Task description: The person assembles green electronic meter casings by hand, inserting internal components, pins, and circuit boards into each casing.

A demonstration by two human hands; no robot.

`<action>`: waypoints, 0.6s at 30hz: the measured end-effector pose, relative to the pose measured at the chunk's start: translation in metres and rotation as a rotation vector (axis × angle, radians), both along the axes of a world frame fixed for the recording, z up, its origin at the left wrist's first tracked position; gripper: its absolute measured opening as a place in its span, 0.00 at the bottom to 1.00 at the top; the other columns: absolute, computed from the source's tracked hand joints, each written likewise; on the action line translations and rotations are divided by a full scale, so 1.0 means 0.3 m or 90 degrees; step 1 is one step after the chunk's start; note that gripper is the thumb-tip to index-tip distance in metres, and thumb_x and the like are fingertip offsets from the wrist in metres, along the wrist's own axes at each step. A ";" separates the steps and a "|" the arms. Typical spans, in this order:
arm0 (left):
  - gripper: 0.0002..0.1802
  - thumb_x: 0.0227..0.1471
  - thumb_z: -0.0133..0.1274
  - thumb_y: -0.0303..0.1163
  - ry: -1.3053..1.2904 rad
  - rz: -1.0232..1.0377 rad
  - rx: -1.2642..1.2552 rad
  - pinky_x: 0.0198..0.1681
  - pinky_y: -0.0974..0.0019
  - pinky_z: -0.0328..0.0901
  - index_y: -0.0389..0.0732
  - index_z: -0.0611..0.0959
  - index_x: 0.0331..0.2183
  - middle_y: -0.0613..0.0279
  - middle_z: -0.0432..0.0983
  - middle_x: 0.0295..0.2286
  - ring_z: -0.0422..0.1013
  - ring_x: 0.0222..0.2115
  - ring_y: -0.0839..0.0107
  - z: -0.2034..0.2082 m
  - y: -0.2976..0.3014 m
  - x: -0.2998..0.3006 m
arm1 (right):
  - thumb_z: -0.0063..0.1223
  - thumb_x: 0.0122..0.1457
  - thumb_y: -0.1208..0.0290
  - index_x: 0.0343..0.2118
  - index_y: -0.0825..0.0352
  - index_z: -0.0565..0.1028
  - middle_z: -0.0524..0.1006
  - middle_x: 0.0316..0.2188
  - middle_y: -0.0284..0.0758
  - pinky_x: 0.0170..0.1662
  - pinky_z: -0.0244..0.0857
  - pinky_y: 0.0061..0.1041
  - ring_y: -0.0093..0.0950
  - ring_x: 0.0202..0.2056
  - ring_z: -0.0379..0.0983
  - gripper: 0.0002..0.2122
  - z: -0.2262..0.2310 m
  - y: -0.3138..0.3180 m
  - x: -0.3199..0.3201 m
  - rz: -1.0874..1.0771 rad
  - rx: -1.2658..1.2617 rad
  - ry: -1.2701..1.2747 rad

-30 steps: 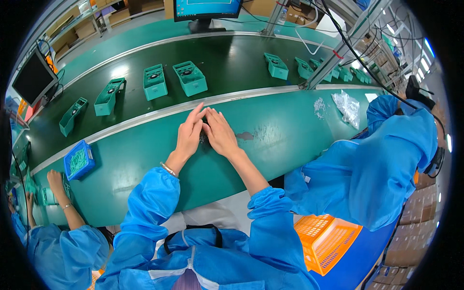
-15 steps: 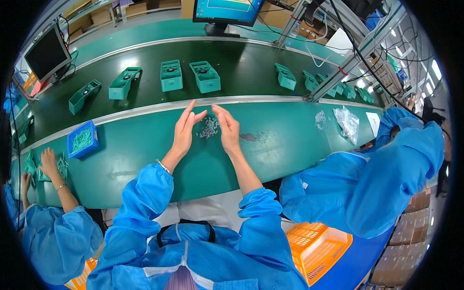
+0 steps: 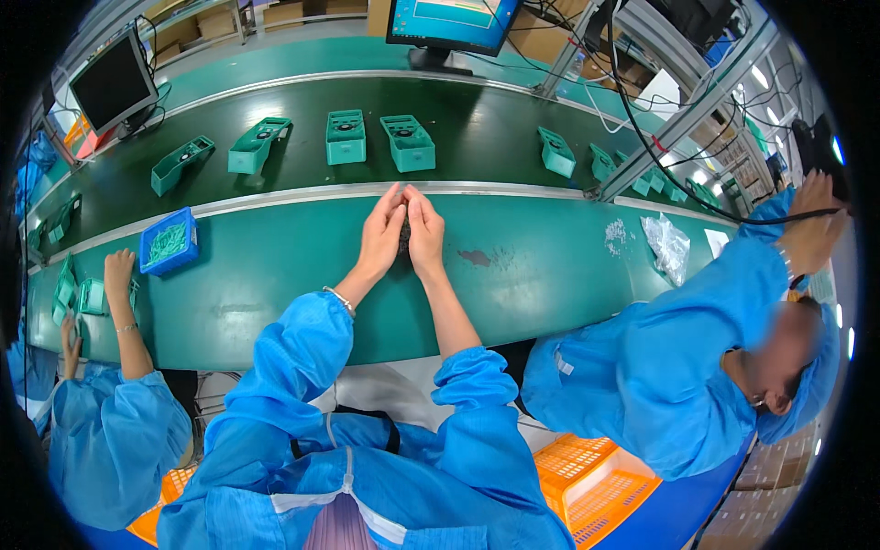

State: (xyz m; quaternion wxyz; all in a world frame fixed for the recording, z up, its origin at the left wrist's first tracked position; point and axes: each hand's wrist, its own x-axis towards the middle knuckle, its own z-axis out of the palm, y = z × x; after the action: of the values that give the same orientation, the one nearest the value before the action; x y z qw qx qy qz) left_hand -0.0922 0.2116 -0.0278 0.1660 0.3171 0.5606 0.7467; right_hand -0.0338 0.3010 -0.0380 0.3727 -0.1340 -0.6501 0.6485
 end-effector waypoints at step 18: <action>0.19 0.71 0.42 0.26 -0.278 0.139 0.271 0.49 0.61 0.76 0.34 0.73 0.59 0.49 0.80 0.44 0.81 0.40 0.63 0.015 -0.074 -0.071 | 0.39 0.76 0.61 0.54 0.83 0.71 0.76 0.55 0.53 0.67 0.65 0.41 0.42 0.59 0.73 0.23 0.035 0.020 0.044 -0.030 -0.292 0.246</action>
State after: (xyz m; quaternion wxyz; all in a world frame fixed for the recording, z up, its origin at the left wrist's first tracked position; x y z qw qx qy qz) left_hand -0.1134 0.1894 -0.0232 0.1310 0.1152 0.3739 0.9109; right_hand -0.0207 0.3071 -0.0276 0.4644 -0.1036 -0.4002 0.7832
